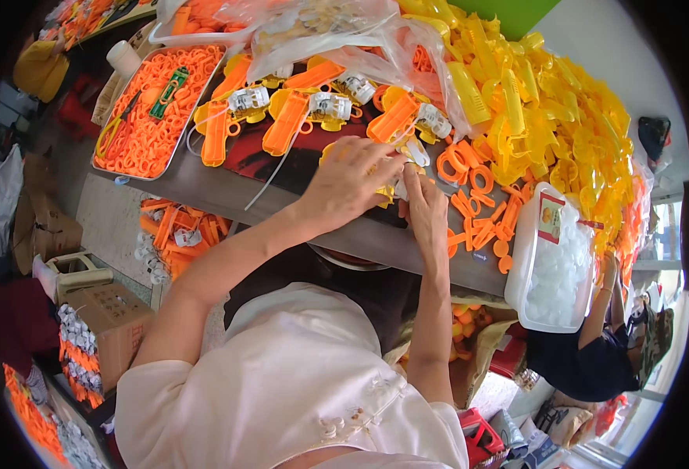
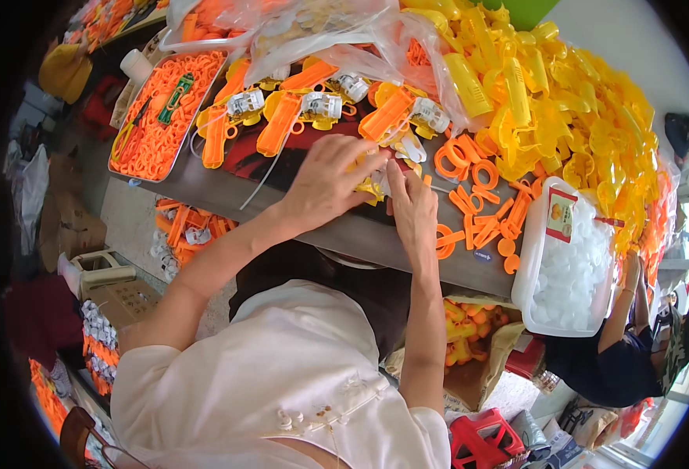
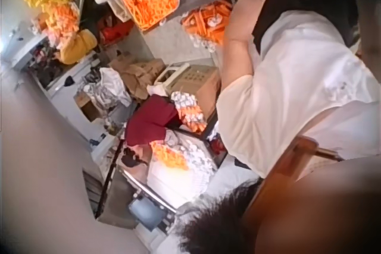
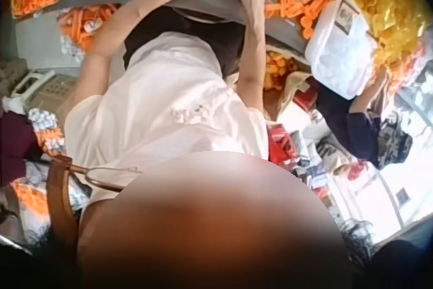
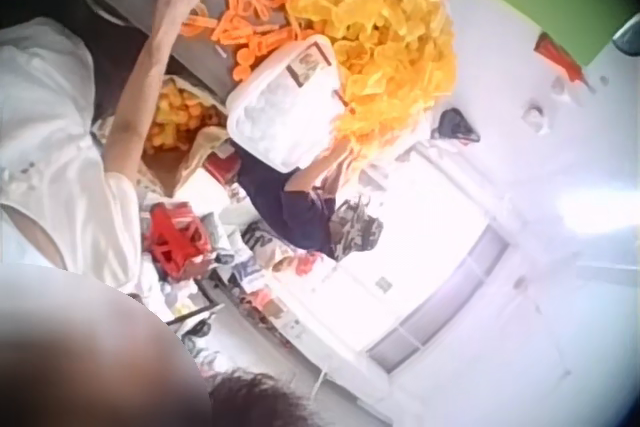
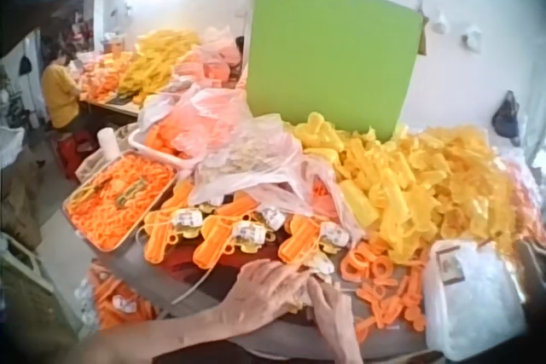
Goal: Assemble plastic toy water guns by fitting components together.
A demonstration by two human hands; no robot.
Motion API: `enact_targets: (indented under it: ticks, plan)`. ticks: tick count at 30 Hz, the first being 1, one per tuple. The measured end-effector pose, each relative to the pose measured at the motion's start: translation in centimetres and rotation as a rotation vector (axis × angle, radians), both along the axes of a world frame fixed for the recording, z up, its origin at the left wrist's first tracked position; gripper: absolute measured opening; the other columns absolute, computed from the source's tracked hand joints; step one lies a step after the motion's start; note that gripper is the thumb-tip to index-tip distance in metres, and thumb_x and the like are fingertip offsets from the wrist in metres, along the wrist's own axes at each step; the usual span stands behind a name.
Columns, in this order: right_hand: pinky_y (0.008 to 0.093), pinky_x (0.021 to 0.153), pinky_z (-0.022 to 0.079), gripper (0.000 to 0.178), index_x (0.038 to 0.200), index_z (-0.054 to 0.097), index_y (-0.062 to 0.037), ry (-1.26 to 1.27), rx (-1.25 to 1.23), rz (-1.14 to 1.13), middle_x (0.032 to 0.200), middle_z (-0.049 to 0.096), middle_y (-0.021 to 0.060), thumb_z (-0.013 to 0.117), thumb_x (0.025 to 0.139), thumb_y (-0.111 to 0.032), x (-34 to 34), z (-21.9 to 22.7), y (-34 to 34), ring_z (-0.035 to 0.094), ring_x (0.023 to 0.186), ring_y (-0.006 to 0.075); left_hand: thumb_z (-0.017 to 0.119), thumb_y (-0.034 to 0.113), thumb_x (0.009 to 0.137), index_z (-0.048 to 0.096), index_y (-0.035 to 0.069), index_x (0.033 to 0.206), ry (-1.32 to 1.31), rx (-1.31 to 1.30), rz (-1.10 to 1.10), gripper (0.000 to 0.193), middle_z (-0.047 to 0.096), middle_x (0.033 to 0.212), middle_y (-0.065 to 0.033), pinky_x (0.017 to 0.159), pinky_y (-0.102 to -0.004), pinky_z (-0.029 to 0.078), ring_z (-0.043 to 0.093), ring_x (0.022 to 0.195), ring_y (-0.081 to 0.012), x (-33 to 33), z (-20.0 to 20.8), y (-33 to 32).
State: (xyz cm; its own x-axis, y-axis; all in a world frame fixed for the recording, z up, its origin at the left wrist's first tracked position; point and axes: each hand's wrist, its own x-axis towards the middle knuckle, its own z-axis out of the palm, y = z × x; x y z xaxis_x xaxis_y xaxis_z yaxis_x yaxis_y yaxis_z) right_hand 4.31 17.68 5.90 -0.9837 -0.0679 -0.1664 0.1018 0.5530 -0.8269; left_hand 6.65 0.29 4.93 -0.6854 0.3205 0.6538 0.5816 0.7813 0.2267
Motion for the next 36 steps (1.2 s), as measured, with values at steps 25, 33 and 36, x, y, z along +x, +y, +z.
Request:
enact_targets:
  ticks: [25, 33, 36]
  plan:
    - [0.0427, 0.076, 0.042, 0.010, 0.084, 0.061, -0.0072, 0.715, 0.372, 0.722, 0.078, 0.057, 0.0090, 0.064, 0.077, -0.002, 6.8, -0.5, -0.5, 0.057, 0.078, 0.0314, 0.074, 0.019, 0.083, 0.053, 0.005, 0.132, -0.259, 0.295, -0.226, 0.056, 0.062, 0.110, -0.0094, 0.103, -0.0417, 0.037, 0.056, 0.108, -0.0277, -3.6, -4.6, -2.5]
    - [0.0409, 0.081, 0.036, 0.009, 0.094, 0.068, -0.0063, 0.671, 0.315, 0.258, 0.082, 0.056, 0.0065, 0.067, 0.089, -0.013, 3.1, -2.0, -1.0, 0.052, 0.085, 0.0255, 0.068, 0.020, 0.090, 0.052, 0.005, 0.131, -0.346, 0.332, -0.215, 0.047, 0.058, 0.117, -0.0122, 0.104, -0.0429, 0.037, 0.052, 0.115, -0.0310, -3.3, -4.3, -2.7]
    - [0.0408, 0.085, 0.035, 0.014, 0.100, 0.069, -0.0085, 0.696, 0.329, 0.393, 0.096, 0.055, 0.0063, 0.066, 0.090, -0.017, 2.2, -3.6, -1.9, 0.050, 0.090, 0.0252, 0.069, 0.018, 0.089, 0.052, 0.004, 0.131, -0.331, 0.347, -0.213, 0.047, 0.059, 0.116, -0.0121, 0.104, -0.0430, 0.037, 0.052, 0.114, -0.0304, -3.3, -4.8, -2.6]
